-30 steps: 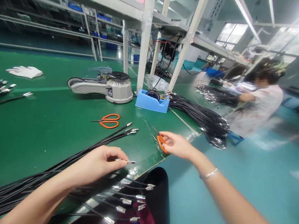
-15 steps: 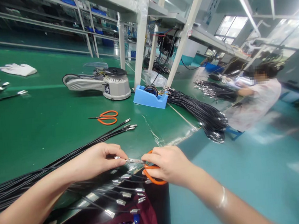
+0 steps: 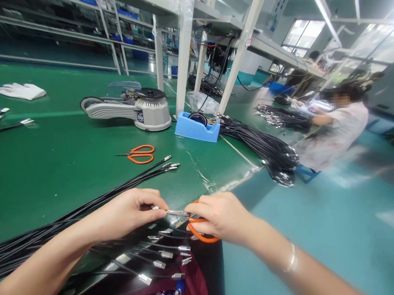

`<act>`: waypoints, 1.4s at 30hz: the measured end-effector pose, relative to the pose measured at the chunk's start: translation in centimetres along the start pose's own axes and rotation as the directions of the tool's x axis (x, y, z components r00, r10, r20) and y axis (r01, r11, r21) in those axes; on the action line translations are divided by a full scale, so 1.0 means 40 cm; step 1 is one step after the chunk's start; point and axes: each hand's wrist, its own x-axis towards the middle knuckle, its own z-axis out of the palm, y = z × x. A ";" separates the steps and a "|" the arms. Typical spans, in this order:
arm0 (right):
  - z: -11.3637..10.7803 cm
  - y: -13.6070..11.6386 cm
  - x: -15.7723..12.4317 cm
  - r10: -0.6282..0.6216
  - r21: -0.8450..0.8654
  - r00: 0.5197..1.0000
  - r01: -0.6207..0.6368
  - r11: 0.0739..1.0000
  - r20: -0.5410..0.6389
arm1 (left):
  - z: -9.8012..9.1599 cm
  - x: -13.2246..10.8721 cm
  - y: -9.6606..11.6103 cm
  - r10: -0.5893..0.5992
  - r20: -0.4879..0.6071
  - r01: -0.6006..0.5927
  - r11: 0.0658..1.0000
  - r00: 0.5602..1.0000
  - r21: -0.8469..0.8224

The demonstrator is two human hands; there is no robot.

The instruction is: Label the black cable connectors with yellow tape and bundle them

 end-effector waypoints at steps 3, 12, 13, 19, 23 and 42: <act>0.004 0.001 -0.001 0.011 0.016 1.000 -0.011 1.000 0.007 | 0.002 0.000 -0.003 0.017 -0.006 -0.017 1.000 1.000 0.002; 0.013 0.001 -0.005 0.055 0.142 0.998 -0.053 0.988 -0.011 | 0.003 0.004 -0.007 -0.019 -0.050 0.018 1.000 0.999 -0.017; 0.017 0.005 -0.004 0.091 0.195 0.996 -0.088 0.977 -0.008 | 0.002 0.004 -0.006 -0.034 -0.052 0.032 0.999 0.998 -0.030; 0.054 0.042 -0.009 0.514 0.631 0.844 -0.484 0.606 0.153 | 0.001 0.006 -0.010 -0.075 -0.116 0.059 0.989 0.990 -0.133; 0.053 0.039 -0.020 0.547 0.742 0.792 -0.534 0.405 0.271 | 0.006 0.012 -0.017 -0.150 -0.217 0.086 0.956 0.965 -0.282; 0.069 -0.011 0.019 0.535 0.739 0.785 -0.554 0.383 0.312 | 0.009 0.006 -0.009 -0.198 -0.312 0.076 0.929 0.929 -0.363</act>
